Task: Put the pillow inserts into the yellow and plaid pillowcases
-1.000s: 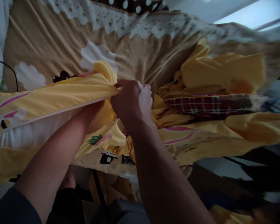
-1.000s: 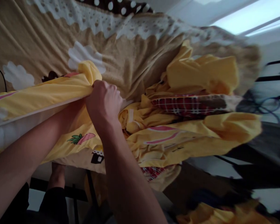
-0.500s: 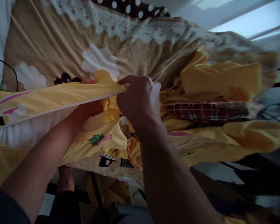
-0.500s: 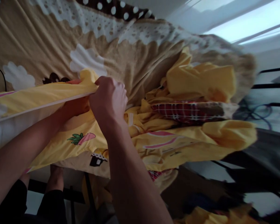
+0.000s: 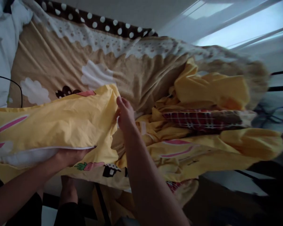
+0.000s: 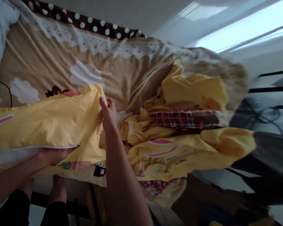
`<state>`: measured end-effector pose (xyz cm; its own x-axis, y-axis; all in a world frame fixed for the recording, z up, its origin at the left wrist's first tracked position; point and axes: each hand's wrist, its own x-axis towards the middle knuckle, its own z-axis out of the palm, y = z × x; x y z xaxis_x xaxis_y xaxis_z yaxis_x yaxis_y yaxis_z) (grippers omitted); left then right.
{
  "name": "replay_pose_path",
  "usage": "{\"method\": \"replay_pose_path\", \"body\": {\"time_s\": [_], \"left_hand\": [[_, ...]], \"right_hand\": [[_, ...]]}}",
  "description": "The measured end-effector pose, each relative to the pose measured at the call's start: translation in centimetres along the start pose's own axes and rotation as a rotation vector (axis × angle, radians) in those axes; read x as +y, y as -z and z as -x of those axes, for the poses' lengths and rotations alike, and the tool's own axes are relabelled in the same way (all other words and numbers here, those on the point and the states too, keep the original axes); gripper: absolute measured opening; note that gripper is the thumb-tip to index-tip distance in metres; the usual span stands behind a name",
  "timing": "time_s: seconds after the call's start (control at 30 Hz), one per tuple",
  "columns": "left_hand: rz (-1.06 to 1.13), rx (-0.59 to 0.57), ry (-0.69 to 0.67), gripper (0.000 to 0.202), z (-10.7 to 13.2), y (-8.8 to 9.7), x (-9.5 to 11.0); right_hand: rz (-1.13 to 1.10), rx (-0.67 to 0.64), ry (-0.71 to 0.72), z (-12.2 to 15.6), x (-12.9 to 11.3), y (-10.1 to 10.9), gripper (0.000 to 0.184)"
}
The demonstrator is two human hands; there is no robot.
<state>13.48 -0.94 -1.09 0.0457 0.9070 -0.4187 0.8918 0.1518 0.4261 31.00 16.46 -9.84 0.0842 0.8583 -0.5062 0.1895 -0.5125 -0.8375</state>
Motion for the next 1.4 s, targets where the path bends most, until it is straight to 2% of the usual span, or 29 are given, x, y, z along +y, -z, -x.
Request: {"method": "replay_pose_path", "body": {"time_s": [0.07,0.1,0.13,0.23,0.27,0.33,0.43,0.53,0.6,0.67,0.7,0.77,0.83,0.93,1.03,1.13,1.3,1.4], "left_hand": [[-0.032,-0.085,-0.151,0.037,2.5,0.0,-1.8],[-0.059,-0.114,-0.200,0.037,3.5,-0.1,-2.8],[-0.088,-0.127,-0.222,0.039,4.4,-0.4,-4.0],[-0.125,-0.118,-0.220,0.049,5.8,-0.9,-6.9],[-0.116,-0.121,-0.232,0.050,6.0,-0.9,-7.4],[-0.073,-0.114,-0.261,0.050,6.1,-0.3,-7.4],[0.083,-0.006,-0.336,0.041,6.3,2.3,-5.8],[0.296,0.155,-0.382,0.030,6.0,5.7,-4.6],[0.308,0.296,-0.299,0.028,4.5,7.2,-5.0],[0.220,0.422,-0.158,0.028,1.6,7.6,-6.4],[0.176,0.449,-0.092,0.028,-0.3,7.5,-7.3],[0.133,0.406,-0.014,0.035,-4.3,6.8,-8.9],[0.092,0.279,0.023,0.043,-7.7,5.7,-9.9],[0.039,0.056,0.101,0.046,-10.8,4.3,-10.2],[0.036,-0.085,0.162,0.043,-11.5,3.5,-10.4],[0.036,-0.130,0.165,0.042,-11.0,3.5,-11.1],[0.008,-0.182,0.074,0.049,-9.7,4.8,-11.7],[0.146,-0.104,0.003,0.051,-10.7,5.8,-10.0]], "right_hand": [[-0.026,-0.093,-0.099,-0.9,1.1,-1.1,0.050],[-0.024,-0.097,-0.117,-1.4,1.3,-1.6,0.047],[-0.027,-0.057,-0.116,-1.9,1.3,-1.9,0.042],[-0.127,0.169,-0.058,-3.7,0.9,-2.1,0.033],[-0.182,0.211,-0.058,-4.2,0.9,-2.1,0.032],[-0.254,0.213,-0.096,-4.6,1.0,-1.7,0.033],[-0.295,0.030,-0.181,-4.0,1.7,-0.6,0.041],[-0.223,-0.160,-0.261,-2.5,2.9,0.8,0.050],[-0.119,-0.160,-0.264,-1.6,3.6,1.5,0.051],[-0.021,-0.073,-0.192,-1.0,4.2,1.9,0.054],[0.017,-0.021,-0.141,-0.7,4.4,2.2,0.056],[0.080,0.070,-0.040,-0.2,4.9,2.8,0.059],[0.098,0.119,0.014,0.4,5.6,3.7,0.059],[0.014,0.115,-0.023,1.3,6.7,5.3,0.054],[-0.087,0.022,-0.169,2.0,7.4,6.0,0.050],[-0.155,-0.124,-0.251,2.3,7.3,5.1,0.045],[-0.045,-0.201,-0.184,4.7,6.2,1.3,0.030],[-0.006,-0.175,-0.123,8.1,5.5,-0.6,0.024]]}}
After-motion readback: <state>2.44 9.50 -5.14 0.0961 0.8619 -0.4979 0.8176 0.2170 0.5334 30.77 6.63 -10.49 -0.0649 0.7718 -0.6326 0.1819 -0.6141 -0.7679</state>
